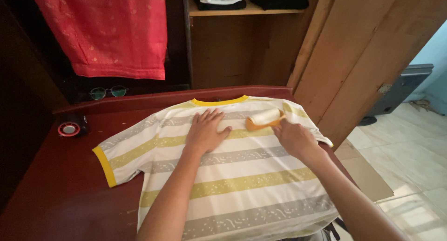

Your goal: The person uses a lint roller to remove lint from a striped t-shirt laid on a table. They roll the tool across the back and front of the shirt, then flip the shirt over to continue cleaning the other side.

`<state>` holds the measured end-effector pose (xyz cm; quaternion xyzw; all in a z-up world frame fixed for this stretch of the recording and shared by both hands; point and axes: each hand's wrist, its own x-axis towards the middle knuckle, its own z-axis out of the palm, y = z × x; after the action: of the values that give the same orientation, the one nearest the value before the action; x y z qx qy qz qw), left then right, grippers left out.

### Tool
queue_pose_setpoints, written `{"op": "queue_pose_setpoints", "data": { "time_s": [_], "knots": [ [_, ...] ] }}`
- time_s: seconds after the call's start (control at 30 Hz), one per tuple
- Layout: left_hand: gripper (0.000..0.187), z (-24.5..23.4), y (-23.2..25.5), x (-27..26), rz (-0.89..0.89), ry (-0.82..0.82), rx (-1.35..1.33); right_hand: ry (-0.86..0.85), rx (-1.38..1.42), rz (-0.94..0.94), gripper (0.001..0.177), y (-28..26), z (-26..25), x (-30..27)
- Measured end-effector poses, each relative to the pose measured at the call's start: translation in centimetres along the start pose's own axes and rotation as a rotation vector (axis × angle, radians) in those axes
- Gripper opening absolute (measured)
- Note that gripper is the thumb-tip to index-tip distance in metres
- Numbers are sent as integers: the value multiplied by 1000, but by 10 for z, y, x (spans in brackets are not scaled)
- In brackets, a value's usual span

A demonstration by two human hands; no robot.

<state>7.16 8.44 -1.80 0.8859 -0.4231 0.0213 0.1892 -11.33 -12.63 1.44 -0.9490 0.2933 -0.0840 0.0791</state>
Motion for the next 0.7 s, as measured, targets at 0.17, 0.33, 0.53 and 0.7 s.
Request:
{"op": "queue_pose_setpoints", "data": {
  "time_s": [0.17,0.33,0.53,0.7],
  "knots": [
    [73,3,-2,2,-7,-13,32,-34,-30,15,44,31,-7,-52],
    [73,4,-2,4,-12,-38,50,127,144,-158,38,57,-22,-107],
    [73,5,-2,6,-25,-59,65,-281,-66,274,67,75,-54,-158],
    [73,7,-2,4,-6,-15,59,-298,-159,303,51,119,-62,-180]
  ]
}}
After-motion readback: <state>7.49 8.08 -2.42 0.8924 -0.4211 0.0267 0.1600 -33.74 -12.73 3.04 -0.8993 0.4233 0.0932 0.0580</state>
